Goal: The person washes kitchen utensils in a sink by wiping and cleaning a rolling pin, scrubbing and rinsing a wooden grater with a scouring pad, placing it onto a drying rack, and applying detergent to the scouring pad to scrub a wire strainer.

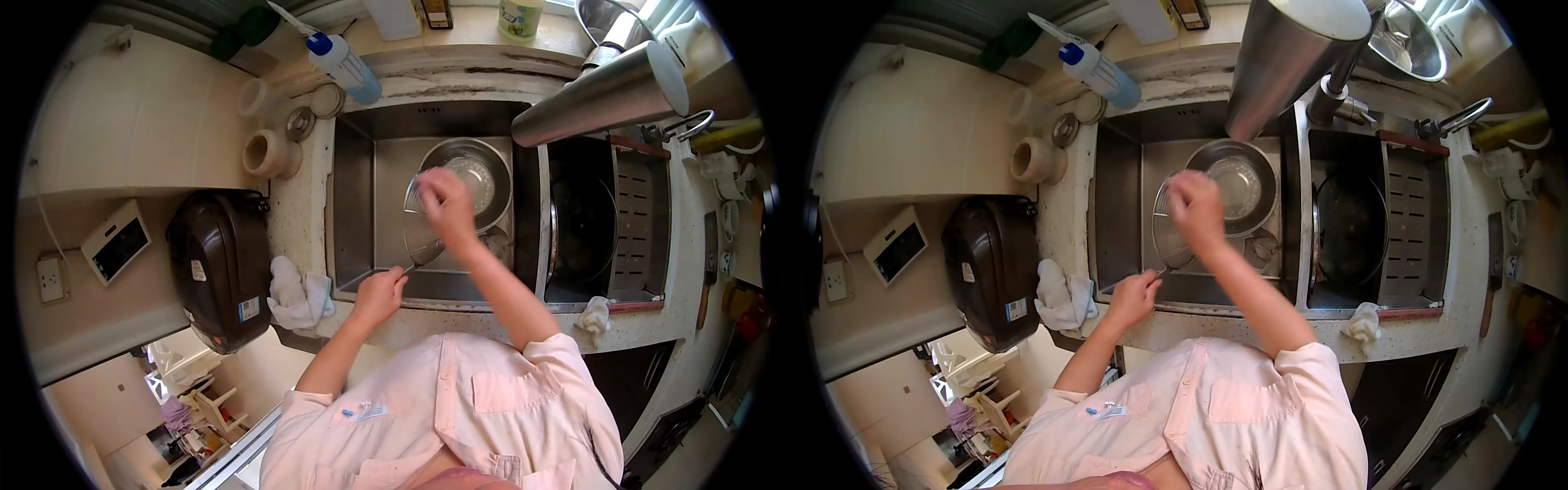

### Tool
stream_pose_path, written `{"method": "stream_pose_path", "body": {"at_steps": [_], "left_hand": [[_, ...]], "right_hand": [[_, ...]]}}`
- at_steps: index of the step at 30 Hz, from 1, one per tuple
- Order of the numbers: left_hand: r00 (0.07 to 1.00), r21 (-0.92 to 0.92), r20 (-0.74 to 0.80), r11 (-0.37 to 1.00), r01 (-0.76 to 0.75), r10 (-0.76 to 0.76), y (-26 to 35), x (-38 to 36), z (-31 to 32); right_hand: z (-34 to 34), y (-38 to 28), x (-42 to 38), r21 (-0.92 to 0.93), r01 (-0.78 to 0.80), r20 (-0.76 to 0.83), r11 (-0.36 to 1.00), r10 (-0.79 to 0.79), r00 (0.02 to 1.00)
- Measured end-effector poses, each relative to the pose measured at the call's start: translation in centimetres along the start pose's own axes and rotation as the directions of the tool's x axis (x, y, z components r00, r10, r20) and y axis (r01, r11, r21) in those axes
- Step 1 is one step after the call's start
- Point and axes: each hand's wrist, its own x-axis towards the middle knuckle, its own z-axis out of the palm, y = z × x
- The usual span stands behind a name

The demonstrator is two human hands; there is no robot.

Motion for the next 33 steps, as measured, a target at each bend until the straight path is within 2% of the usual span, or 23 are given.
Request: {"method": "stream_pose_path", "body": {"at_steps": [2,3,5,6,8,10,11,12,13,15,17,18,21,22,25,26,29,30,33], "left_hand": [[0.999,-0.008,-0.024,0.999,0.040,-0.041,0.0,0.3,0.4],[0.997,-0.015,-0.046,0.998,0.067,-0.068,0.3,0.6,0.3],[0.995,-0.018,-0.065,0.997,0.071,-0.072,0.7,0.5,-0.2],[0.997,-0.014,-0.064,0.999,0.049,-0.049,0.9,0.2,-0.4],[0.998,-0.008,-0.049,0.999,0.044,-0.044,0.9,-0.7,-0.3],[0.998,0.008,-0.035,0.999,0.049,-0.049,0.3,-0.1,0.1],[0.995,-0.045,-0.067,0.997,0.065,-0.068,0.0,0.6,0.5],[0.991,-0.098,-0.088,0.991,0.087,-0.096,-0.6,1.0,1.0],[0.987,-0.148,-0.102,0.983,0.109,-0.125,-1.0,1.0,1.3],[0.993,-0.195,-0.051,0.976,0.094,-0.106,-0.4,1.0,0.3],[0.993,-0.241,-0.024,0.965,0.104,-0.113,-0.1,0.6,0.2],[0.993,-0.257,-0.010,0.960,0.113,-0.120,-0.1,0.3,0.4],[0.985,-0.235,-0.040,0.960,0.152,-0.165,-0.2,1.7,0.3],[0.978,-0.216,-0.043,0.958,0.189,-0.203,-0.2,1.3,0.5],[0.986,-0.173,-0.072,0.975,0.136,-0.150,-0.2,1.2,0.0],[0.986,-0.192,-0.067,0.971,0.140,-0.155,-0.2,1.1,0.1],[0.984,-0.208,-0.060,0.966,0.154,-0.169,-0.6,2.0,0.4],[0.979,-0.190,-0.056,0.965,0.181,-0.195,-0.7,2.3,0.5],[0.973,-0.112,-0.042,0.969,0.222,-0.228,0.3,2.0,0.4]], "right_hand": [[1.2,-3.1,-3.4,-0.196,0.262,0.097,0.945,-0.248,0.964],[1.5,-3.9,-4.0,-0.318,0.339,0.122,0.885,-0.316,0.941],[0.8,-2.8,-2.1,-0.189,0.311,0.041,0.932,-0.309,0.950],[0.5,-1.0,-0.8,-0.123,0.123,0.015,0.985,-0.122,0.992],[0.0,2.1,1.7,0.013,-0.258,0.004,0.966,0.258,0.966],[0.5,1.2,0.2,-0.090,-0.116,0.039,0.989,0.120,0.992],[0.9,0.1,-1.2,-0.142,-0.039,0.071,0.989,0.050,0.996],[1.3,-2.3,-3.1,-0.131,0.122,0.018,0.984,-0.121,0.992],[1.6,-3.1,-4.2,-0.167,0.242,0.127,0.956,-0.222,0.967],[1.1,-1.4,-2.8,-0.135,0.198,0.049,0.971,-0.193,0.980],[0.6,3.5,0.0,-0.090,-0.097,-0.008,0.991,0.097,0.995],[0.4,4.1,0.7,-0.060,-0.249,-0.036,0.967,0.248,0.968],[1.2,-0.4,-2.7,-0.175,0.016,-0.065,0.984,-0.028,0.997],[1.2,-1.9,-3.8,-0.153,0.099,0.026,0.983,-0.096,0.995],[0.9,0.8,-1.9,-0.099,0.000,-0.053,0.995,-0.005,0.999],[0.9,1.7,-0.9,-0.052,-0.190,-0.098,0.980,0.185,0.978],[2.2,-0.2,-3.6,-0.182,0.045,-0.051,0.982,-0.055,0.997],[2.4,-1.5,-4.8,-0.185,0.179,0.027,0.966,-0.177,0.984],[2.7,-0.7,-3.7,-0.300,0.268,0.131,0.915,-0.239,0.962]]}}
